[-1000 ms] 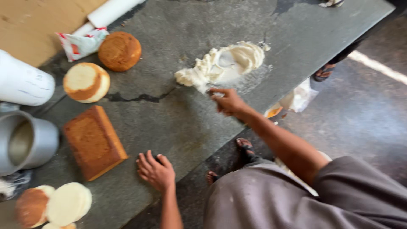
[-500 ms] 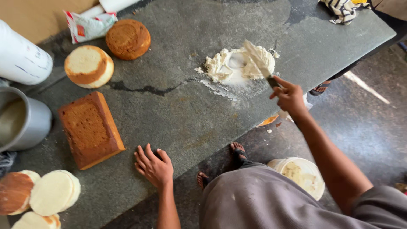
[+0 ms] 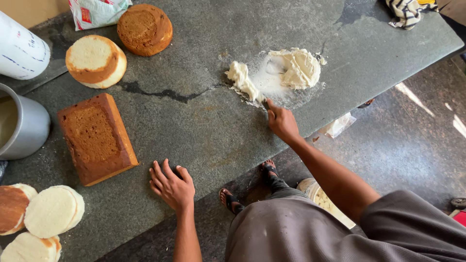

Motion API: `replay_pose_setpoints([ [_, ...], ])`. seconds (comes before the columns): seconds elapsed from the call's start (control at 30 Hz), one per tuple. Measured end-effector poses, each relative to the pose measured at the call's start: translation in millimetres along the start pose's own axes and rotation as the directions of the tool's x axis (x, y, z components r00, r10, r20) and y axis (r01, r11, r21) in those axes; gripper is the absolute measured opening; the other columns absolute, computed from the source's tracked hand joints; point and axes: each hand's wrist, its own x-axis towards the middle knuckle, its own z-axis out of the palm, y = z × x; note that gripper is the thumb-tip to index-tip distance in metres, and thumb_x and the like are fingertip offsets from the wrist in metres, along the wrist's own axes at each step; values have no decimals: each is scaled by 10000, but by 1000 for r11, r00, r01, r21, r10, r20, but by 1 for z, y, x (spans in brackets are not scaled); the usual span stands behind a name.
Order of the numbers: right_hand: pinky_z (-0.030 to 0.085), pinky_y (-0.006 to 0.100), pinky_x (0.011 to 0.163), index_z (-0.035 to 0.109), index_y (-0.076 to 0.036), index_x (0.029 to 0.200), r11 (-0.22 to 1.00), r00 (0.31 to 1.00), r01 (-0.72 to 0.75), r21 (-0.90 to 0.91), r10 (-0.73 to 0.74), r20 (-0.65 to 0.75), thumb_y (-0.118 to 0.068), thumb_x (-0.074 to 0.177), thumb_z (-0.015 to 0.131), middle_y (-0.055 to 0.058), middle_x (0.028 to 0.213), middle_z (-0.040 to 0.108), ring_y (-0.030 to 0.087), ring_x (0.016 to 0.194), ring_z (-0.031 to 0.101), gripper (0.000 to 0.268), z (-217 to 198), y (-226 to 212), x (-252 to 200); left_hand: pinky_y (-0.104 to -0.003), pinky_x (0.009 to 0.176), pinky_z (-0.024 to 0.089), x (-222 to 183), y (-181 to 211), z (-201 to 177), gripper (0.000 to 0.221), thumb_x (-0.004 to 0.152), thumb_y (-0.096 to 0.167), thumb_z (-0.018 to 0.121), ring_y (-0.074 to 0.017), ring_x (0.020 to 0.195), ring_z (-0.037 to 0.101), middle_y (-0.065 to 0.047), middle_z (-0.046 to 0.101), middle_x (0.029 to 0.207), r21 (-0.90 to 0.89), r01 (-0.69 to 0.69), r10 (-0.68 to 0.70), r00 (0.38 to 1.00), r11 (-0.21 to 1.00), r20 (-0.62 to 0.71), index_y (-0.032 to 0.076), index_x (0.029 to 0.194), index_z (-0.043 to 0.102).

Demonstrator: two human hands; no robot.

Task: The person spreads cream on a counter, moves trays of dough and muffins into a large oven, and adjusts the temperature and timer on the oven control panel.

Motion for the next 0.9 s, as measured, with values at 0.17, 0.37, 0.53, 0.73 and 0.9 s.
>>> replay_pose_setpoints([
  [0.17,318,339,419,617,-224,1455,685,834,-464,562,124,537,-180,1001,651,105,593,574,148,450,385,457,-53,0,-46,-627,1181,297,-2,-2,4,457,1075,340,437,-422,1474,405,-214,458,1575,-15,-5,5,1000,1000,-8,69,1422,557],
  [0.37,449,260,440,641,-196,1435,815,972,-28,579,-113,206,-139,997,604,47,952,791,97,512,519,443,-122,23,-57,-610,1185,298,-6,-7,14,461,1084,361,448,-420,1486,396,-200,459,1595,-3,12,-12,1000,1000,7,86,1437,558],
  [0.53,580,327,611,654,-279,1427,994,991,56,-97,-67,-117,-74,1027,553,102,1153,761,240,756,726,461,-139,50,-24,-610,1170,297,-4,-5,16,468,1085,364,445,-421,1493,384,-204,455,1599,-2,19,-19,1000,1000,16,84,1444,558],
  [0.73,389,308,468,707,-212,1396,980,980,-135,146,110,166,-52,994,566,75,980,828,144,546,462,455,-210,106,-16,-598,1187,288,-11,-8,12,461,1099,362,449,-417,1492,383,-202,458,1602,42,27,-28,999,999,24,79,1447,559],
  [0.9,447,286,452,615,-175,1421,829,952,-260,495,307,-14,-113,972,598,91,822,759,111,513,542,453,-170,110,-23,-595,1192,289,-5,-4,17,463,1093,346,469,-421,1489,394,-211,462,1602,16,7,-7,1000,1000,3,64,1447,570],
])
